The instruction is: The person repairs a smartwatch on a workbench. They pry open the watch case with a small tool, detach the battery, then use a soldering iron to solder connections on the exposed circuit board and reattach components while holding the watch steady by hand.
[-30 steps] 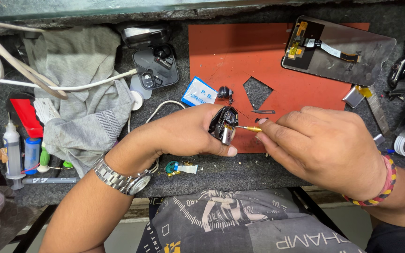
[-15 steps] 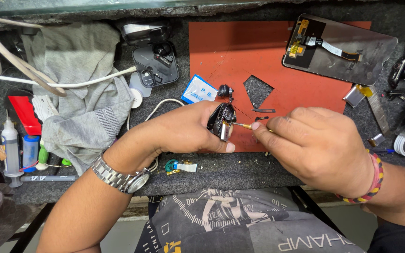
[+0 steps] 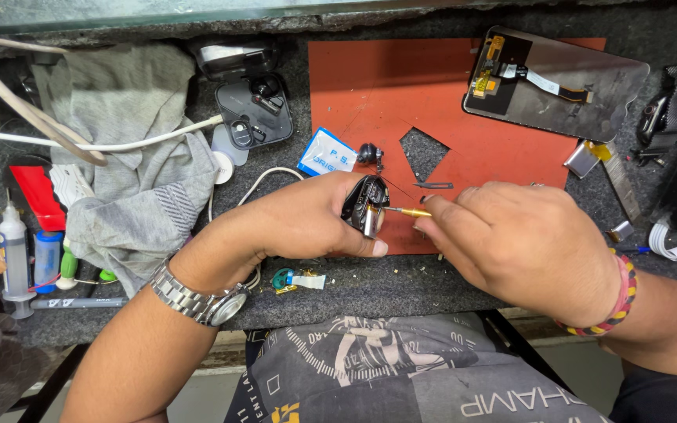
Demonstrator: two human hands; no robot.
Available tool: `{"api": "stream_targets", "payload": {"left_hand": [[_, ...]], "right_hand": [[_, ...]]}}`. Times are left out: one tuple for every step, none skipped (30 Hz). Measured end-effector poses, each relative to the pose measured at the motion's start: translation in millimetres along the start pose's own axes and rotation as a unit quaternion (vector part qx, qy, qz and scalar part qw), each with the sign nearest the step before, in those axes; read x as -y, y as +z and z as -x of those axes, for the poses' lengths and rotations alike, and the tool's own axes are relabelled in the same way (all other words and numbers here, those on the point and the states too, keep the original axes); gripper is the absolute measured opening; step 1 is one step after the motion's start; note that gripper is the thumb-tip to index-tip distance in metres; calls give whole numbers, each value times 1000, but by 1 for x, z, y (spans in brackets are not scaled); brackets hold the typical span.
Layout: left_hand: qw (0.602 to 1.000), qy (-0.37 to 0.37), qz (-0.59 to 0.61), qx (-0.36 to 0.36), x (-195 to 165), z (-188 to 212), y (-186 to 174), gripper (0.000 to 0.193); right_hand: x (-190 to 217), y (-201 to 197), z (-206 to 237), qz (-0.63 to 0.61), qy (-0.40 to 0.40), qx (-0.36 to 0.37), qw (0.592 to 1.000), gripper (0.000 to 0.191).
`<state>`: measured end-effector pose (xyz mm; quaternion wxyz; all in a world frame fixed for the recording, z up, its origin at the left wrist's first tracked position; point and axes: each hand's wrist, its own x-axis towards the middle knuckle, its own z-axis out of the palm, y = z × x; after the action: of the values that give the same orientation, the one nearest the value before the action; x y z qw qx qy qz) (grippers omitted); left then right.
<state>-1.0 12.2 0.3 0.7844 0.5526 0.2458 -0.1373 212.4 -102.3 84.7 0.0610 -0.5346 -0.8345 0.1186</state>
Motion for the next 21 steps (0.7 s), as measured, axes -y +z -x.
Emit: {"api": "stream_targets", "payload": {"left_hand": [[1000, -2, 1, -5, -1, 0, 0, 27], [1000, -5, 3, -11, -2, 0, 1, 26], [1000, -8, 5, -17, -3, 0, 1, 26], [1000, -5, 11, -17, -4, 1, 1, 25], [1000, -2, 17, -17, -5, 0, 1, 25], [1000, 1, 23, -17, -6, 0, 1, 25], [1000, 2, 17, -19, -6, 0, 1, 26], [1000, 4, 11, -21, -6, 0, 1, 26], [1000, 6, 4, -23, -6, -1, 1, 27], [1000, 2, 7, -21, -6, -1, 0, 26], [1000, -3, 10, -18, -6, 0, 0, 26], [1000, -8, 13, -16, -5, 0, 0, 25], [1000, -4, 9, -17, -4, 0, 0, 25], [1000, 0, 6, -16, -4, 0, 0, 24], [1000, 4, 3, -15, -3, -1, 0, 24], [1000, 4, 5, -14, -3, 0, 0, 24], [1000, 5, 7, -13, -3, -1, 1, 24], [1000, 5, 9, -12, -2, -1, 1, 23], [1000, 1, 11, -12, -2, -1, 1, 23], [1000, -2, 13, -13, -2, -1, 1, 23], [1000, -5, 14, -14, -3, -2, 1, 24]], "right_hand": [[0, 0, 0, 3, -8, -8, 1000, 22], [0, 0, 0, 5, -16, -16, 1000, 23], [0, -1, -1, 7, -24, -24, 999, 24], [1, -1, -1, 3, -30, -35, 999, 21], [1, -1, -2, 0, -35, -45, 998, 19], [1, -2, -2, -4, -39, -56, 998, 17], [2, -2, -3, -6, -38, -54, 998, 18], [2, -2, -3, -6, -36, -53, 998, 19], [2, -2, -3, -6, -34, -51, 998, 20], [2, -2, -3, -14, -24, -54, 998, 19], [3, -1, -3, -23, -15, -56, 998, 20], [3, 0, -3, -33, -6, -58, 998, 21], [3, 0, -3, -24, 8, -37, 999, 20], [4, 1, -3, -16, 23, -15, 999, 20], [4, 1, -2, -7, 39, 8, 999, 20], [4, 1, -2, -12, 30, 2, 999, 20], [2, 1, -2, -16, 20, -4, 1000, 21], [2, 0, -3, -21, 11, -11, 1000, 21], [1, 0, -3, -19, 3, -15, 1000, 22], [2, -1, -3, -16, -5, -20, 1000, 23], [1, -1, -4, -13, -14, -26, 999, 24]]}}
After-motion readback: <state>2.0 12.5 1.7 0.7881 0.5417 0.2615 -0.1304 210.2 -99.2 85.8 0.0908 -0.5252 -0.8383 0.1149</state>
